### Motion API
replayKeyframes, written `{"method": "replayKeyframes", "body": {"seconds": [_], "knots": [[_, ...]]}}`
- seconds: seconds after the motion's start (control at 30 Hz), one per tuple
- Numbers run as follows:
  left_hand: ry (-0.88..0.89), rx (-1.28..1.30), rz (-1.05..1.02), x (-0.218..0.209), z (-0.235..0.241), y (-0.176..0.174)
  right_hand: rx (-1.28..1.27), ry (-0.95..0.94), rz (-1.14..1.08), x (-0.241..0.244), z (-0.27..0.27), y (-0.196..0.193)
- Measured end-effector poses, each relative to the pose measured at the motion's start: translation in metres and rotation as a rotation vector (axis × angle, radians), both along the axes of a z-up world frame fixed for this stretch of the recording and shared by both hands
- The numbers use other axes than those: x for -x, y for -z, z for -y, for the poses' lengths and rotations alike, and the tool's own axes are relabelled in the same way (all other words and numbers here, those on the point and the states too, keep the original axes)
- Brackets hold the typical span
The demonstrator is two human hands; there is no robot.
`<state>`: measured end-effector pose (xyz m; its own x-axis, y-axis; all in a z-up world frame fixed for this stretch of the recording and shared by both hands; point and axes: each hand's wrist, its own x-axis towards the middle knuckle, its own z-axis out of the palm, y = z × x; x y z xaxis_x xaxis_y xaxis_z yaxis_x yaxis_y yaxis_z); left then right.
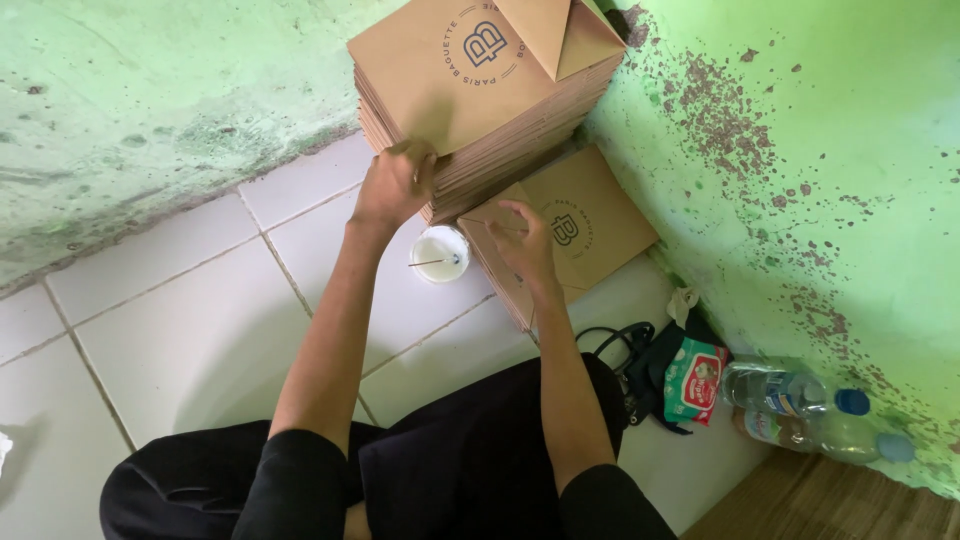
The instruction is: The person sits on the floor and assembles flat brown paper bags into three-dimensional shapes. They use a small brush to apply white adhesive from a container onto the bag's flaps, then fold and press the sides to secure them. The person completes one bag and begins a second before the clip ends.
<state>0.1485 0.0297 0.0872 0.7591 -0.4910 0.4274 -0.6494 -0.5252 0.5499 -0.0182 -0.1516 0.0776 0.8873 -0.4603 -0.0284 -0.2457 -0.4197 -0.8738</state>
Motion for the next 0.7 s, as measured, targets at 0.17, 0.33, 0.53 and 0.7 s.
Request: {"method": "replayKeyframes", "body": {"seconds": [0.17,0.33,0.53,0.7], "knots": [[-0.082,-0.062,0.220,0.020,-0.016,-0.013,-0.070,0.030,0.080,-0.003,-0.003,-0.004],[-0.177,0.096,0.373,0.077,-0.063,-0.023,-0.331,0.098,0.206,-0.008,0.001,-0.003],[-0.171,0.167,0.289,0.149,-0.145,-0.014,-1.122,0.176,0.494,0.018,0.023,-0.020],[-0.087,0.413,0.015,0.170,-0.205,0.014,-0.952,0.017,0.207,0.038,-0.011,-0.053]]}}
